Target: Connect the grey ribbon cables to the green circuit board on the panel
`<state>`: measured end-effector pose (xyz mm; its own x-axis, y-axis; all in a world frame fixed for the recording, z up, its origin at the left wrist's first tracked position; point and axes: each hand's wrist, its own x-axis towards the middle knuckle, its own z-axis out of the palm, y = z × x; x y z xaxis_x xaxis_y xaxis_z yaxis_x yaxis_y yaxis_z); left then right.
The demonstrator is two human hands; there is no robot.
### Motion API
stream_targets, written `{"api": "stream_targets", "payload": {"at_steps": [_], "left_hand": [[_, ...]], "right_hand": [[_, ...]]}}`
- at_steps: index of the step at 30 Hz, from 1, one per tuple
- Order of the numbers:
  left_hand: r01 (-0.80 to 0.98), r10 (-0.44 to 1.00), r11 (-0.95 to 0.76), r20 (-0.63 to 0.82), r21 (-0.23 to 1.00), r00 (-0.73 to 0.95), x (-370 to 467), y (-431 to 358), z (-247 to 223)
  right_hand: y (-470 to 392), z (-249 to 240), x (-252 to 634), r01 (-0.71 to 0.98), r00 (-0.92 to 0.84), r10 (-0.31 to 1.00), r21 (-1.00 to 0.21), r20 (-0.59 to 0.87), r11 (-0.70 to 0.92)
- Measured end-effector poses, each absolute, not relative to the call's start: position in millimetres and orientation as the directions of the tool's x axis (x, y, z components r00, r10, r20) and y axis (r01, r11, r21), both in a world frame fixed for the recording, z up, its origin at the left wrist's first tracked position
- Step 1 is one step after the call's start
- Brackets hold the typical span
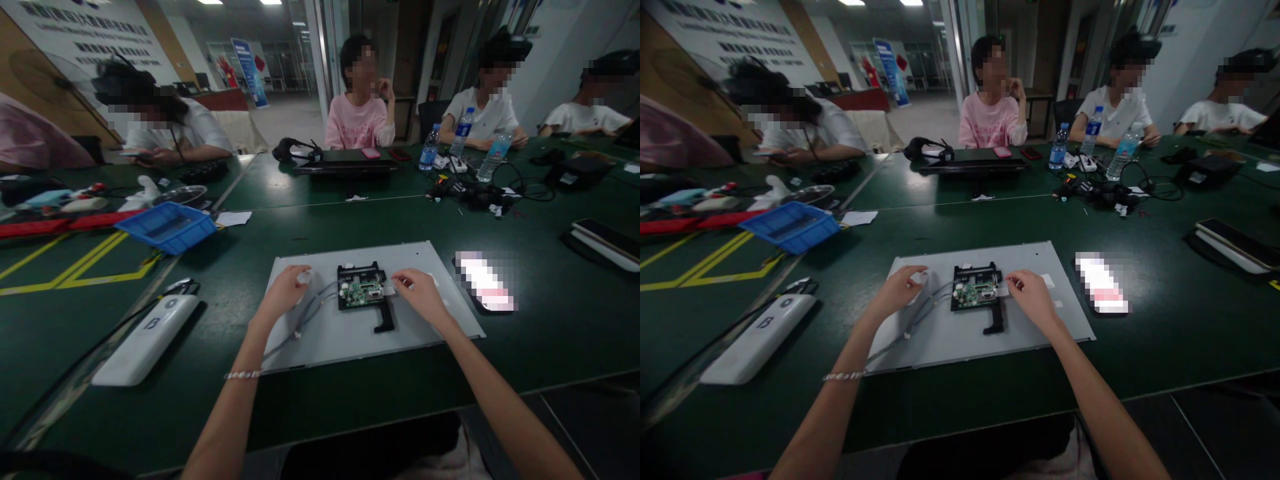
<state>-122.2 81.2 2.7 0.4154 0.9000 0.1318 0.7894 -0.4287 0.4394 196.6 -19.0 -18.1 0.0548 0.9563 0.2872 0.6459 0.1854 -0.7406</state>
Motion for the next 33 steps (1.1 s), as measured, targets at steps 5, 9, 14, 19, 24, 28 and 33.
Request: {"api": "stream_targets", "payload": {"at_steps": [5,9,14,19,24,28,33], "left_hand": [[0.791,0.899,-0.437,0.178,0.428,0.400,-126.0,83.6,-4.6],[0.767,0.920,-0.391,0.213,0.508,0.328,-128.6,84.0,-0.7],[0.484,0.975,-0.195,0.117,0.853,0.188,-137.1,75.5,20.1],[0.310,0.975,-0.099,0.031,0.946,0.218,-139.7,64.9,32.8],[0.468,0.935,-0.143,-0.037,0.872,0.353,-125.6,60.2,26.3],[0.577,0.920,-0.202,-0.049,0.791,0.389,-118.5,61.9,17.7],[0.654,0.918,-0.249,-0.041,0.714,0.395,-124.4,67.9,5.6]], "right_hand": [[-19.1,-18.9,197.1,0.665,0.037,0.960,-0.724,0.278,0.184],[-19.6,-17.3,197.5,0.672,0.036,0.958,-0.717,0.283,0.186],[-19.2,-16.1,196.1,0.683,0.068,0.948,-0.707,0.311,0.183],[-20.4,-12.7,192.0,0.682,0.074,0.941,-0.705,0.330,0.194],[-24.1,-7.2,185.3,0.693,0.046,0.941,-0.689,0.337,0.212],[-25.6,-4.0,179.4,0.707,0.019,0.938,-0.668,0.346,0.232],[-25.1,4.7,168.9,0.740,-0.067,0.910,-0.592,0.410,0.321]]}}
